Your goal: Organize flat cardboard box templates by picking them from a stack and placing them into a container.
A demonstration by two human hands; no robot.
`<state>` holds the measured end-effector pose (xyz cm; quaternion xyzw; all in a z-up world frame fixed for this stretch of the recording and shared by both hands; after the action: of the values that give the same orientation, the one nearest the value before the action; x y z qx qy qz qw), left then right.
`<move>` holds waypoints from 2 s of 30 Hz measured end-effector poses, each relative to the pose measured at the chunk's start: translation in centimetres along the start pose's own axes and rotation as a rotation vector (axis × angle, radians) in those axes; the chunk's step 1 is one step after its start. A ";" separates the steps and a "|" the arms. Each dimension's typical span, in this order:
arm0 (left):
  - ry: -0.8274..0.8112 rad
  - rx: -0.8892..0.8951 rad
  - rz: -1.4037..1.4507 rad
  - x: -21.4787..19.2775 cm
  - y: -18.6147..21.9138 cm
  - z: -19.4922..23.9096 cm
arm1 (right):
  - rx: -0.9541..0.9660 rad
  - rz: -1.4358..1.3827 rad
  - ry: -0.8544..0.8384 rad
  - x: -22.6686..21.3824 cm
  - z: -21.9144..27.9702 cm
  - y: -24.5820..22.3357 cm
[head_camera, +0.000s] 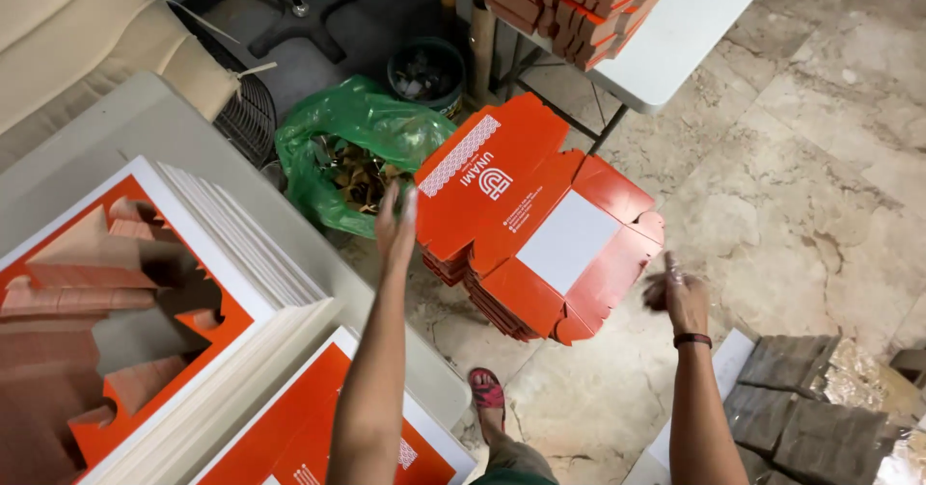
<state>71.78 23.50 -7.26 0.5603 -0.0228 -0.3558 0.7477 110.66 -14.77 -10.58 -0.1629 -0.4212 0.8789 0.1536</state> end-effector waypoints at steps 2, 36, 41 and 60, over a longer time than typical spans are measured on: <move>0.425 0.264 0.539 -1.3 -3.6 2.6 | -0.437 0.019 0.320 -3.5 -0.7 -2.4; 0.686 -0.381 -0.478 -25.3 -47.1 49.3 | -0.478 0.645 -0.165 36.5 16.0 18.8; 0.580 -0.167 -0.616 -30.0 -50.9 45.6 | -0.378 0.888 -0.007 37.2 17.9 17.8; 0.126 -0.270 -0.559 -30.7 -49.1 43.2 | -0.082 0.978 0.063 36.2 15.2 20.6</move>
<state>5.32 -0.71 -21.98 0.4614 0.2258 -0.5120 0.6884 69.00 -22.82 -23.57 -0.3739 -0.3249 0.8253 -0.2711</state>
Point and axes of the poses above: each hand's wrist, its own z-axis away from the middle knuckle, its own x-axis out of the palm, y = z × x, the point moved 10 cm from there along -z, towards the middle knuckle, and after that the axes turned 15 degrees about -y, right-handed, at the moved point
